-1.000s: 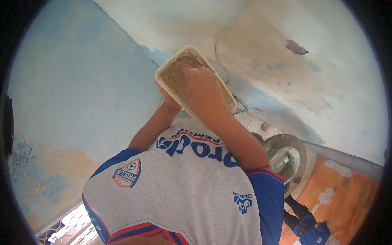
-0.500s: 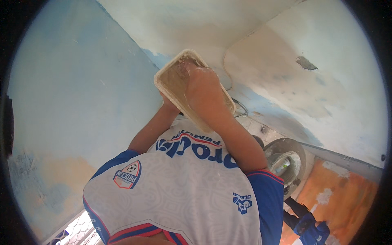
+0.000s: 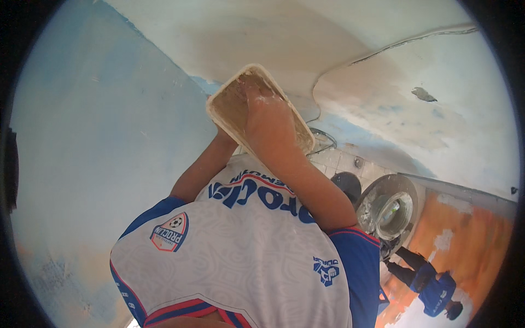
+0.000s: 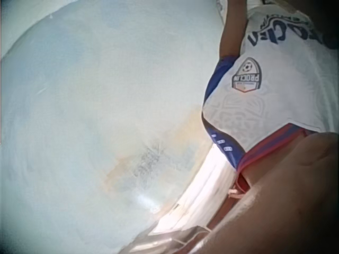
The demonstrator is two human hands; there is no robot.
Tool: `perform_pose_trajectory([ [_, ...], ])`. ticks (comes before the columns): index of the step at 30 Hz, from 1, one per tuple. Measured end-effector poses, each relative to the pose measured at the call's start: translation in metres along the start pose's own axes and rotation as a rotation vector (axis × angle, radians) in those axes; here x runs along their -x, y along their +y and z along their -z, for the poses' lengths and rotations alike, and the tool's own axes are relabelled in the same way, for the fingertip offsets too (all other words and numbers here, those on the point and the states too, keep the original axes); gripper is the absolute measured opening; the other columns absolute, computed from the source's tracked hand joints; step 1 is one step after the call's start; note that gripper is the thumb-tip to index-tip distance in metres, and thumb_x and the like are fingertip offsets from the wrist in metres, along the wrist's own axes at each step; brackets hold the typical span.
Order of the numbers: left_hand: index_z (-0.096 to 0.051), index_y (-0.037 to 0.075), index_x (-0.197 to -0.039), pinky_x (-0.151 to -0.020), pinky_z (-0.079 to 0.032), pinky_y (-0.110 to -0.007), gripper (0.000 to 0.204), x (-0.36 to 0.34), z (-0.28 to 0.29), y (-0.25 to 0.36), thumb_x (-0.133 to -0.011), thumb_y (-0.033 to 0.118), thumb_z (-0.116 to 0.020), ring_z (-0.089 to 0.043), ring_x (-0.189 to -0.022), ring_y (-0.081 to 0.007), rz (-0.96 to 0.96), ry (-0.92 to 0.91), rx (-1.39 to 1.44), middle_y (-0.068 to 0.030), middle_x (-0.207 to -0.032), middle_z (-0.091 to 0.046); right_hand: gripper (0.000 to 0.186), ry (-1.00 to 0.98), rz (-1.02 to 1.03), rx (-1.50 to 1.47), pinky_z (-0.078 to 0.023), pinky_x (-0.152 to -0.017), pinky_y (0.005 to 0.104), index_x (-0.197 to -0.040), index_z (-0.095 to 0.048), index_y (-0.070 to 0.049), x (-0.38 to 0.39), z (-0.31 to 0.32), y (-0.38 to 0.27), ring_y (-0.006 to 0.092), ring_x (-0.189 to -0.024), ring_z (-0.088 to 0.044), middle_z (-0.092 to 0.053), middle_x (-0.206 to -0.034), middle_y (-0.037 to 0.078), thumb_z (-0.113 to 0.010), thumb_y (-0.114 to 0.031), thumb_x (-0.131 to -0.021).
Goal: The person mixes filler material in a plastic container and applies it to a hole in the ceiling using a putty knife.
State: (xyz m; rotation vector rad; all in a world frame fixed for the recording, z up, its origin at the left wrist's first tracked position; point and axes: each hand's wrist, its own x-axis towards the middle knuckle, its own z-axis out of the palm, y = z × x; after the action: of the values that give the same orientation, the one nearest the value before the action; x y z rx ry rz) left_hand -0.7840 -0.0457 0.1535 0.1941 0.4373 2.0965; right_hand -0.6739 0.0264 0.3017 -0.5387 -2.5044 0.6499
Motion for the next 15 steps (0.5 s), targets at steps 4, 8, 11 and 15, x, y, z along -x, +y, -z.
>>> perform_pose_trajectory([
  [4, -0.047, 0.008, -0.150, -0.114, -0.039, -0.044, 0.099, -0.003, 0.005, 0.018, -0.091, 0.083, -0.022, -0.049, -0.136, -0.0286, 0.054, -0.017, 0.062, -0.0110, -0.148, -0.052, 0.037, -0.037, -0.108, 0.082, -0.053, -0.078, 0.0521, -0.124, -0.064, 0.002, -0.012, -0.009, -0.014, 0.0424, -0.082, -0.069, -0.070, -0.087, 0.026, -0.058, 0.000, -0.088],
  [8, -0.047, 0.009, -0.150, -0.115, -0.039, -0.044, 0.099, -0.006, 0.015, 0.028, -0.090, 0.083, -0.022, -0.048, -0.137, -0.0286, 0.045, -0.041, 0.009, -0.0108, -0.149, -0.052, 0.033, -0.007, -0.057, -0.014, -0.053, -0.078, 0.0518, -0.117, -0.068, 0.002, -0.016, -0.020, -0.022, 0.0429, -0.081, -0.069, -0.071, -0.085, 0.025, -0.059, 0.000, -0.086],
  [11, -0.047, 0.010, -0.150, -0.115, -0.039, -0.045, 0.099, -0.007, 0.018, 0.038, -0.089, 0.084, -0.023, -0.048, -0.137, -0.0286, 0.010, -0.081, -0.020, -0.0103, -0.149, -0.052, 0.030, -0.038, -0.071, -0.073, -0.053, -0.078, 0.0518, -0.112, -0.070, 0.003, -0.021, -0.024, -0.032, 0.0430, -0.081, -0.069, -0.071, -0.085, 0.025, -0.060, 0.000, -0.085],
  [15, -0.047, 0.011, -0.151, -0.116, -0.037, -0.045, 0.100, -0.007, 0.035, 0.046, -0.088, 0.085, -0.023, -0.048, -0.137, -0.0288, 0.048, -0.120, 0.017, -0.0098, -0.150, -0.051, 0.031, -0.086, -0.075, -0.009, -0.053, -0.081, 0.0519, -0.114, -0.069, 0.002, -0.023, -0.035, -0.043, 0.0430, -0.083, -0.069, -0.071, -0.091, 0.026, -0.060, 0.000, -0.084],
])
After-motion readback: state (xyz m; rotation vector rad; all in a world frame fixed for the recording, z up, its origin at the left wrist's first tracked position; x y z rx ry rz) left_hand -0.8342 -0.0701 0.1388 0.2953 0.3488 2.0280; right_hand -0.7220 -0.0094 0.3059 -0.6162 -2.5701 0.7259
